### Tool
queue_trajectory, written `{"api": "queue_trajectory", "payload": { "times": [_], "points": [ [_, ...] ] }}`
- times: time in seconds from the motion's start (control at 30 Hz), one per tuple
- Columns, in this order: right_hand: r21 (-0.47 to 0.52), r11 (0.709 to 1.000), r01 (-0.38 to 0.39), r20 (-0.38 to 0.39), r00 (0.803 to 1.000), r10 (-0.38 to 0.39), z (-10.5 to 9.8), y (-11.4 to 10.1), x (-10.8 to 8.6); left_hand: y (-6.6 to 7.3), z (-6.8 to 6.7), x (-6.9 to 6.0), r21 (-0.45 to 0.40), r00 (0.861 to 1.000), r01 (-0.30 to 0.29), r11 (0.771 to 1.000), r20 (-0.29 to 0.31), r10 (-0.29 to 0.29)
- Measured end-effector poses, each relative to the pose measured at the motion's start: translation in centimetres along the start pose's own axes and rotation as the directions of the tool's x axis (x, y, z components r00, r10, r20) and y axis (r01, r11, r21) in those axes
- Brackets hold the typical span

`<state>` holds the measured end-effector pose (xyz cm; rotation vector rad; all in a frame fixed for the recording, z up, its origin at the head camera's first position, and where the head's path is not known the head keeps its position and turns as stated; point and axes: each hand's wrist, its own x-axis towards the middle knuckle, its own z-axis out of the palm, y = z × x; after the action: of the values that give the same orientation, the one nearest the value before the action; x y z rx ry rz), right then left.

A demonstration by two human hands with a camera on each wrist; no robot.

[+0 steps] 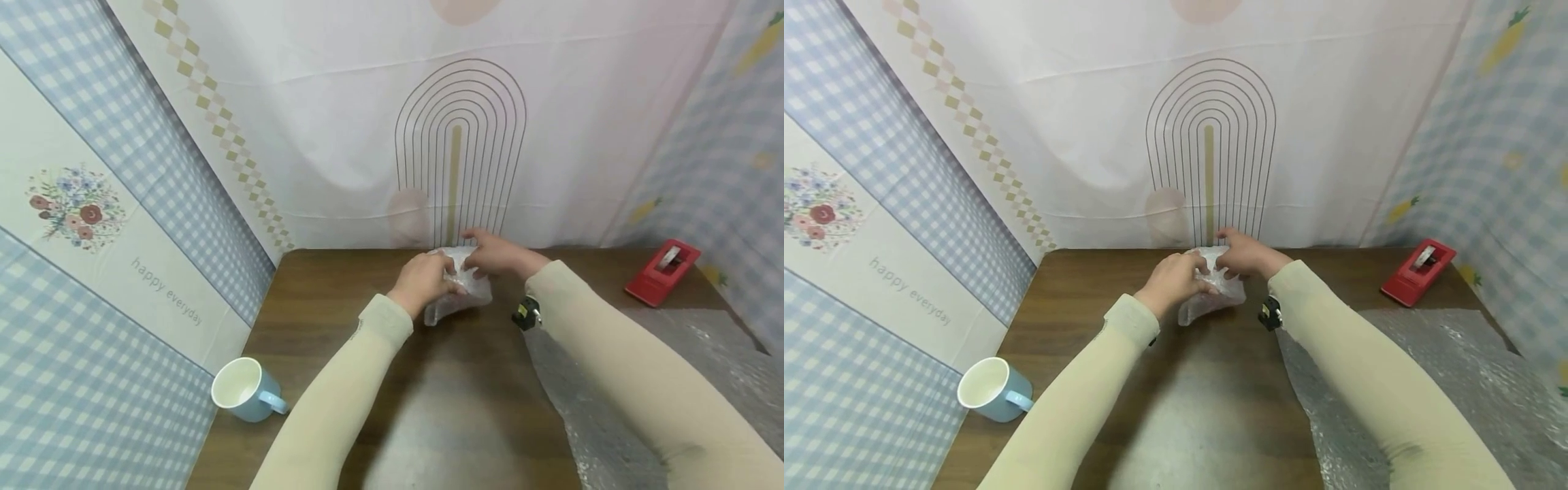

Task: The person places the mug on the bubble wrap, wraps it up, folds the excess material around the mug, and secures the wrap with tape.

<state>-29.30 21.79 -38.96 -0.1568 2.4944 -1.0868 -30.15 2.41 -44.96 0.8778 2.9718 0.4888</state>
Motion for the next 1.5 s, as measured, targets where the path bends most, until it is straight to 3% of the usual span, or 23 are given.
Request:
{"api": "queue_trajectory", "payload": {
  "times": [0.3,0.63,0.8,1.23,1.5],
  "points": [
    [0.091,0.996,-0.016,-0.062,0.998,0.021,0.0,1.1,-2.3,0.2,-0.3,0.0,-0.030,1.000,0.029,0.999,-0.012,-0.029],
    [0.181,0.983,-0.042,-0.132,0.989,0.067,1.3,3.4,-2.1,0.3,-0.6,0.5,-0.052,0.998,0.050,0.997,-0.027,-0.051],
    [0.220,0.975,-0.044,-0.122,0.990,0.072,1.2,4.0,-2.0,0.4,-0.7,0.7,-0.081,0.998,0.052,0.995,-0.034,-0.055],
    [0.288,0.957,-0.032,-0.031,0.999,0.043,0.6,5.3,-2.3,0.4,-0.9,1.2,-0.129,0.997,0.030,0.991,-0.063,-0.038],
    [0.310,0.948,0.072,-0.090,0.995,-0.046,1.3,6.1,-1.4,0.3,-1.1,1.2,-0.122,0.995,0.056,0.991,-0.073,-0.065]
  ]
}}
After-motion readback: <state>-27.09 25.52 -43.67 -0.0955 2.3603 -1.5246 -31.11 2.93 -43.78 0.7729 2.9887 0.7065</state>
